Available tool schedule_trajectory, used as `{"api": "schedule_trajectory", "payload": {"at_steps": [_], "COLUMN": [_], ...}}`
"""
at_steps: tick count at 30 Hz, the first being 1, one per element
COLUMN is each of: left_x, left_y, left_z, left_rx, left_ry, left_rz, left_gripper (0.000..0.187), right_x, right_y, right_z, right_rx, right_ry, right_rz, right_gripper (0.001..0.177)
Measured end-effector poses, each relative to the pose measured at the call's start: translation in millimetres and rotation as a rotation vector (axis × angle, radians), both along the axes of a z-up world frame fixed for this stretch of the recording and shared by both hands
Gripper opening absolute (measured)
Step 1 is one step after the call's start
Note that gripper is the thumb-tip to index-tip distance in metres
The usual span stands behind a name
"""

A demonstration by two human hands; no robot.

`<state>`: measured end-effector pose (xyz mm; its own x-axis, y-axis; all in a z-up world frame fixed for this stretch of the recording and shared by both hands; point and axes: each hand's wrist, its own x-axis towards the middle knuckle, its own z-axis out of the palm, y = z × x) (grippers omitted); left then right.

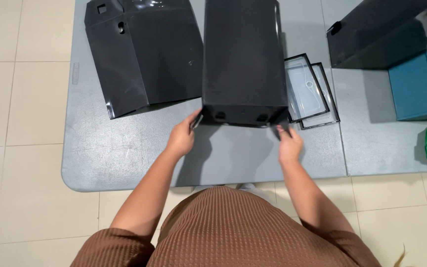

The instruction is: Cleaning and disassembling plastic storage boxes on a table.

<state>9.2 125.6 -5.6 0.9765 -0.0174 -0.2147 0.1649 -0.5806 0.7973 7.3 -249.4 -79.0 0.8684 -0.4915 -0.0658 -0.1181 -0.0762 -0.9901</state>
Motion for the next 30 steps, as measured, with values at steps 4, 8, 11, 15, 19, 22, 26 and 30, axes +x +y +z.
{"api": "schedule_trajectory", "payload": {"at_steps": [4, 8, 11, 15, 19, 22, 26, 30], "left_x": [-12, -9, 8, 41, 32, 17, 8, 6], "left_y": [37, 50, 37, -24, -85, -103, -103, -102], "left_z": [28, 84, 86, 54, 40, 22, 11, 18], "left_rx": [-0.094, -0.203, -0.192, 0.318, 0.413, 0.373, 0.534, 0.595], "left_ry": [0.06, 0.152, -0.026, -0.385, -0.363, -0.363, -0.201, -0.162], "left_rz": [-0.21, -0.236, -0.137, -0.198, -0.212, -0.31, -0.492, -0.556], "left_gripper": [0.063, 0.08, 0.079, 0.078, 0.095, 0.105, 0.106, 0.102], "right_x": [-3, -7, 11, 45, 48, 34, 12, -8], "right_y": [-43, -56, -42, 19, 88, 91, 48, 36], "right_z": [33, 122, 161, 190, 189, 155, 67, 34], "right_rx": [0.012, 0.129, 0.12, -0.632, -1.046, -1.377, -1.417, -1.509], "right_ry": [0.074, 0.47, 0.33, -0.05, 0.026, 0.473, 0.447, 0.274], "right_rz": [0.047, 0.611, 0.645, 0.586, 0.638, 0.573, 0.689, 0.717], "right_gripper": [0.023, 0.068, 0.081, 0.068, 0.078, 0.091, 0.09, 0.085]}}
